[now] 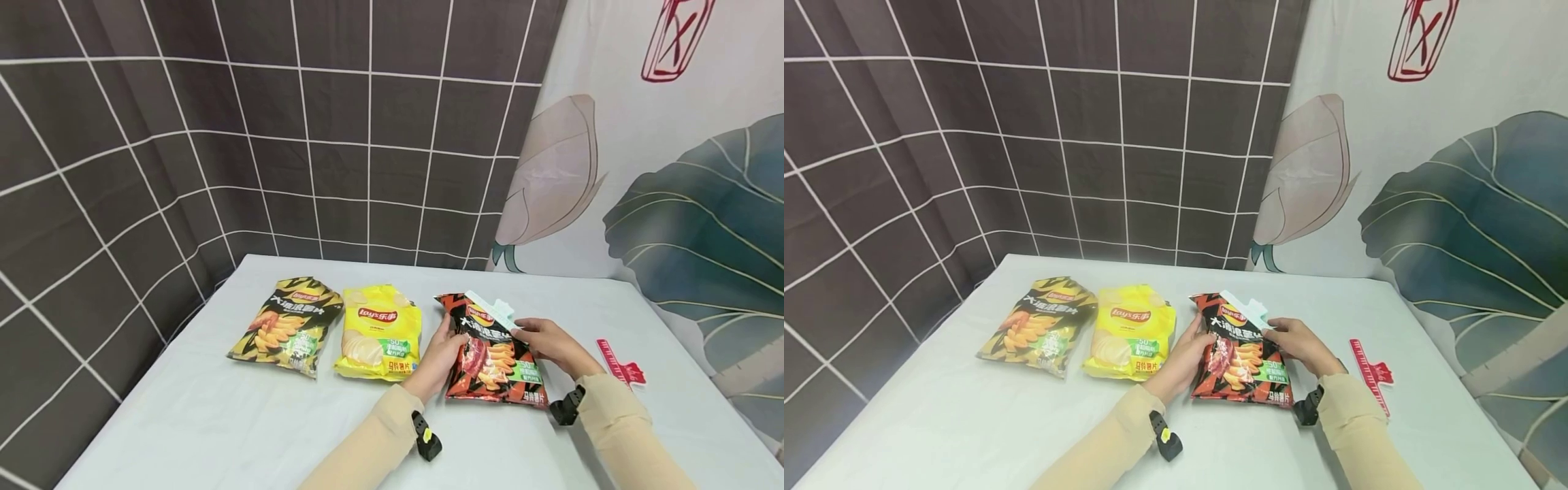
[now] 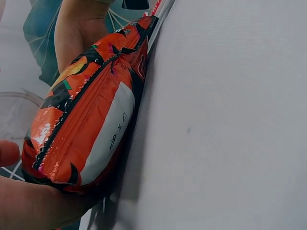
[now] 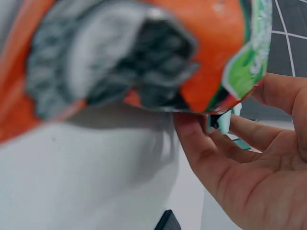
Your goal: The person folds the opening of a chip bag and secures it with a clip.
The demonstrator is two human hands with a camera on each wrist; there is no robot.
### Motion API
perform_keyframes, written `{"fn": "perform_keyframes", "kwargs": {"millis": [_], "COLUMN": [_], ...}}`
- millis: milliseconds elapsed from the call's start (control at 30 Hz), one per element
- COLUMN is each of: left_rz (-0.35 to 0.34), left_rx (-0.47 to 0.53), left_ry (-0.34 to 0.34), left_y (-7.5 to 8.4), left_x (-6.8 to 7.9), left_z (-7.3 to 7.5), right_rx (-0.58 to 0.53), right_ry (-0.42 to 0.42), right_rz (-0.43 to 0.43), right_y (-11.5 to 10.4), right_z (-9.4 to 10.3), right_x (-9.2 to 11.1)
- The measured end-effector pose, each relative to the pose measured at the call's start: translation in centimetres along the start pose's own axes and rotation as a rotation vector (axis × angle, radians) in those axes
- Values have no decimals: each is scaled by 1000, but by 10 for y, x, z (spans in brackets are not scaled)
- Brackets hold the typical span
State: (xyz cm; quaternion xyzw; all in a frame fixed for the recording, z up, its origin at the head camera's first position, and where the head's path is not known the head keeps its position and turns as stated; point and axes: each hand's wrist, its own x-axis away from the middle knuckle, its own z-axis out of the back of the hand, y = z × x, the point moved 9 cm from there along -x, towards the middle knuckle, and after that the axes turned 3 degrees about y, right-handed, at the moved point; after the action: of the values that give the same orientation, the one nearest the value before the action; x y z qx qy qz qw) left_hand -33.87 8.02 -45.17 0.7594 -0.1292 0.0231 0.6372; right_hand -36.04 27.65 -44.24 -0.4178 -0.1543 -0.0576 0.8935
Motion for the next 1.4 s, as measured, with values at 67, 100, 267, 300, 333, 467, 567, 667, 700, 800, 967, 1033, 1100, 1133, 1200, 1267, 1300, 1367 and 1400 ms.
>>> {"fn": "perform_keyframes", "kwargs": {"millis": [67,100,267,300,333,467,567,667,700,800,967,1033,1100,1133,1200,1267,1300,1367,1400], "left_rz": [-2,-5,-13,-17,-16,-34,-57,-68,-70,-72,-69,-70,-80,-88,-108,-124,-132,-144,-144], "left_rx": [-6,-9,-23,-27,-32,-73,-103,-117,-125,-154,-216,-240,-272,-283,-307,-328,-334,-354,-363], "left_ry": [-3,-4,-14,-18,-24,-38,-49,-66,-71,-91,-112,-113,-109,-108,-104,-92,-87,-72,-63], "left_y": [1,2,7,8,9,13,18,23,25,30,38,42,47,49,54,59,62,66,68], "left_x": [2,3,7,7,8,11,12,15,15,18,21,22,23,24,25,26,27,28,28], "left_z": [1,2,5,5,5,8,11,14,16,20,29,34,39,41,47,54,57,65,70], "right_rx": [11,16,43,46,46,29,-1,-43,-61,-113,-179,-193,-220,-238,-273,-318,-338,-370,-388], "right_ry": [6,11,38,46,52,90,119,142,149,164,169,167,157,148,130,105,92,71,59], "right_rz": [4,4,25,37,46,72,87,122,133,167,222,239,254,259,265,269,270,265,263], "right_y": [-3,-4,-14,-17,-19,-28,-35,-46,-49,-60,-79,-86,-92,-95,-99,-104,-106,-109,-111], "right_z": [1,2,6,7,8,10,10,8,8,4,-2,-5,-9,-12,-16,-22,-24,-30,-33], "right_x": [2,3,6,7,7,9,11,15,17,21,27,29,31,31,32,32,32,32,32]}}
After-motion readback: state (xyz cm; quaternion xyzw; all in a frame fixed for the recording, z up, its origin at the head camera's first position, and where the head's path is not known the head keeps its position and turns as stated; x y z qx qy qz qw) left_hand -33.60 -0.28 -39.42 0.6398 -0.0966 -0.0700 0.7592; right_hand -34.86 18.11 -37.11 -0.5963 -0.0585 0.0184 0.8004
